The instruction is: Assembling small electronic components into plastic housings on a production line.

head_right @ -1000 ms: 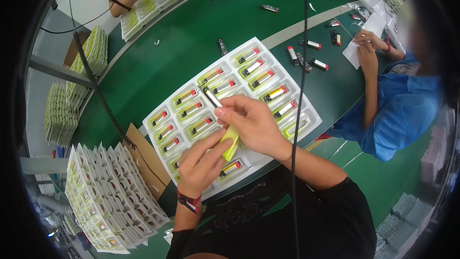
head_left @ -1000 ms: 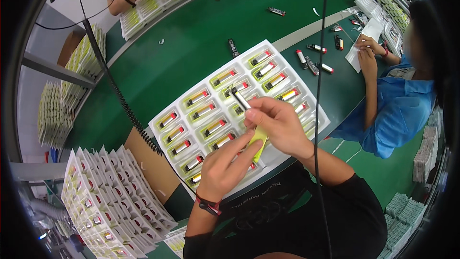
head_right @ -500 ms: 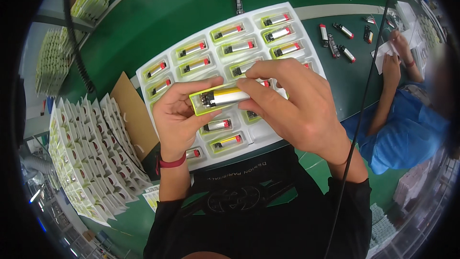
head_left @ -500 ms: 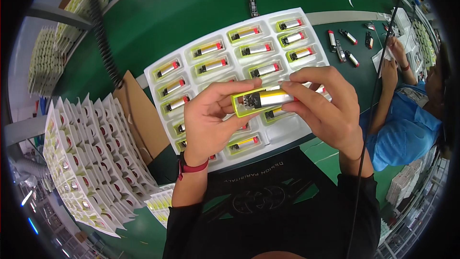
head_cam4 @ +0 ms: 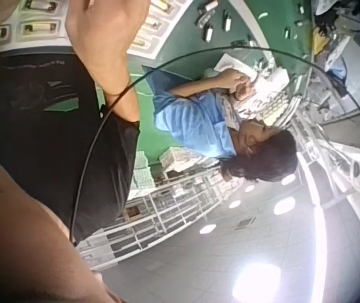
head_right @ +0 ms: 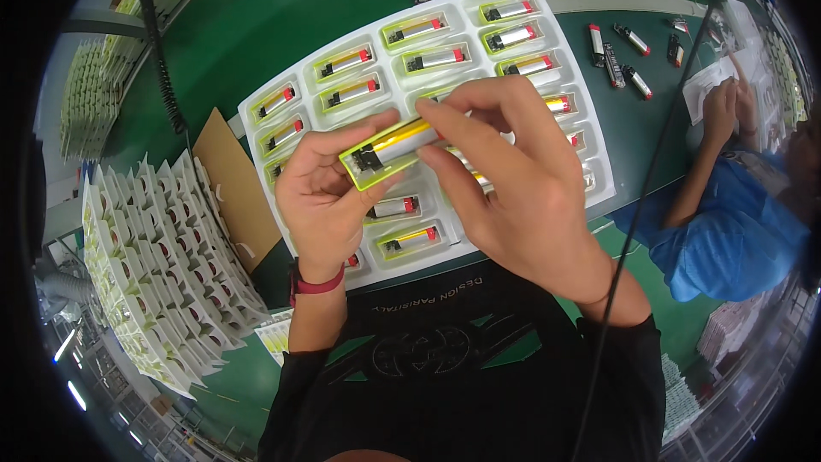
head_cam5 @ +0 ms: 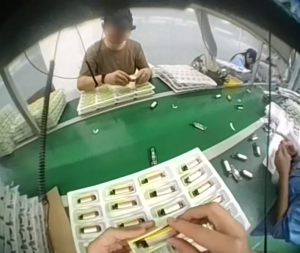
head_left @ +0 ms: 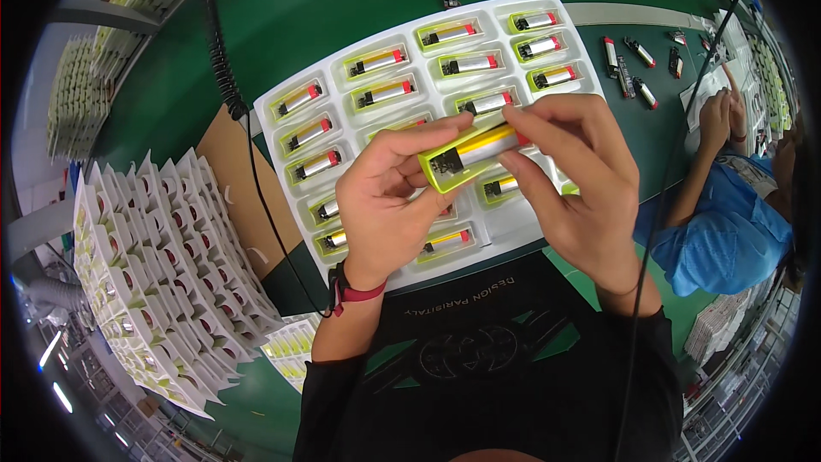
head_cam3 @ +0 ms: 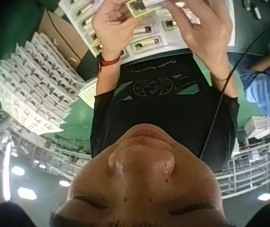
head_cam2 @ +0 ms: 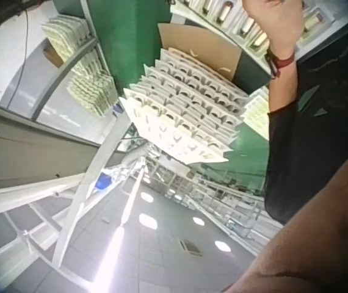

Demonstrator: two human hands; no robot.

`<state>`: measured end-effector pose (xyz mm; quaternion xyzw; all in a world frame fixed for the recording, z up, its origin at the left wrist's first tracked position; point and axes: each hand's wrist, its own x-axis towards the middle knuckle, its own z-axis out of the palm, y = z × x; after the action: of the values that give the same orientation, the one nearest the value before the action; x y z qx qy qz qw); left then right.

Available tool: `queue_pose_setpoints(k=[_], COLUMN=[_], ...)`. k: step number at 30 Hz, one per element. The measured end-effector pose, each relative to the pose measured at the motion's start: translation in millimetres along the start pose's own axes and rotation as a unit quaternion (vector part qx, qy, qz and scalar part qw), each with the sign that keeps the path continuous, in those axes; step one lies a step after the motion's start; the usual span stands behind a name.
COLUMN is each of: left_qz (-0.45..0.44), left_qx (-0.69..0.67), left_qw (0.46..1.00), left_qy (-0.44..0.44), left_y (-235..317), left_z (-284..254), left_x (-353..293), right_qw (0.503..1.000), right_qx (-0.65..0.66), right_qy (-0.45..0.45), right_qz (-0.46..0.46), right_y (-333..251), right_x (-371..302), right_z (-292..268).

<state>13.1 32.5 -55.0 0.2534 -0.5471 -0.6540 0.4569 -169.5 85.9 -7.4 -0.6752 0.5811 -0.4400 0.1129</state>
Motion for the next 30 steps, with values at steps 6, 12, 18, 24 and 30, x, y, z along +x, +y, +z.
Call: queue_pose_setpoints(k=[6,12,18,24,30], left_qz=[0.099,0.125,0.096,0.121,0.106], left_qx=[-0.001,0.025,0.065,0.088,0.09], left_qw=[0.992,0.988,0.987,0.982,0.983], left_qy=[0.077,0.086,0.111,0.119,0.123], left_y=[-9,-11,-10,-14,-11], left_z=[-1,0,8,7,9], left_x=[-4,-1,-4,-1,2], right_qw=[0.993,0.993,0.984,0.976,0.966], right_qx=[0.039,0.002,0.022,0.099,0.128], right_qy=[0.104,0.115,0.173,0.147,0.108], right_qz=[0.044,0.024,0.041,0.125,0.199], right_y=[-4,-11,-4,-4,-4], right_x=[-2,-2,1,7,8], right_z=[21,23,32,38,36])
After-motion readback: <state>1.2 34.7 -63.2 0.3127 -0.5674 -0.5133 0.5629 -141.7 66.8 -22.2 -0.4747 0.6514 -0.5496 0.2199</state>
